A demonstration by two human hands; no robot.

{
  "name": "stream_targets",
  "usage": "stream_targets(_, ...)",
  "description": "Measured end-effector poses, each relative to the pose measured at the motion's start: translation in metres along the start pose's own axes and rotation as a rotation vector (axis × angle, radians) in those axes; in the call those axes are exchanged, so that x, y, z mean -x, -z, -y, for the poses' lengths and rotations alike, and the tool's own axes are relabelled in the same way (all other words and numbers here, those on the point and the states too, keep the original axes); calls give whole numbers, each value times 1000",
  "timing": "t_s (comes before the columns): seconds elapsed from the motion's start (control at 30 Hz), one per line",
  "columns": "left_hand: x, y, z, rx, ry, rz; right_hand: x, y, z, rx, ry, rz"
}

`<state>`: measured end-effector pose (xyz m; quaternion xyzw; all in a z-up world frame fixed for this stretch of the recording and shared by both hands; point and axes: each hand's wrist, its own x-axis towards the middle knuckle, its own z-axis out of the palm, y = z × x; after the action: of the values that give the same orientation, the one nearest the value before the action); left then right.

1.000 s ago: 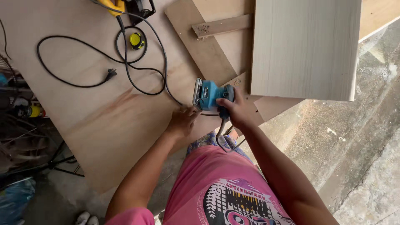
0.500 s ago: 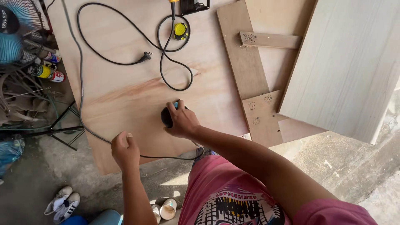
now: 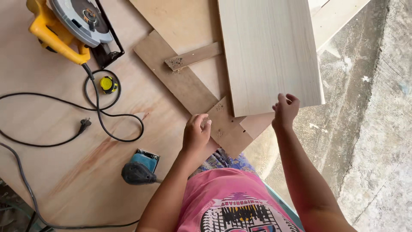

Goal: The person measures a wooden plank with a tape measure, then uses a circular saw to cut the plank. After cutting, the person uses an electric sander to smooth the surface of the cut wood piece.

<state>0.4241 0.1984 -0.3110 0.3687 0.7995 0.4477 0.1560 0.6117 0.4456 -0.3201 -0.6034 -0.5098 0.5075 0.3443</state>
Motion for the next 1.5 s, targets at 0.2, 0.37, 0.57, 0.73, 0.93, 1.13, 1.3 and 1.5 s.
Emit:
stream_targets(0.2, -88, -132, 11, -47, 270, 90, -69, 81, -47, -22, -301, -422)
stream_targets(0.37, -138, -176, -20, -262, 557, 6, -108, 76, -72, -461, -353, -230)
stream_targets(0.57, -132, -155, -79, -58, 699, -53, -61, 80, 49, -836, -524, -225)
stream_targets(0.73, -67, -152, -81, 1, 768, -98, -2, 68, 94, -577, -560, -332)
stream_targets(0.93, 46, -124, -50, 117, 778, -275, 37, 74, 22, -521, -544, -330)
stream_targets(1.13, 111, -67, -1, 44, 723, -147, 41, 61, -72, -453, -366, -205)
stream_targets(1.3, 129, -26, 34, -221, 542, 65, 71, 68, -121, -12, -331, -93)
stream_targets(1.5, 186, -2, 18, -270, 380, 187, 220, 67, -63, 42, 236, -164)
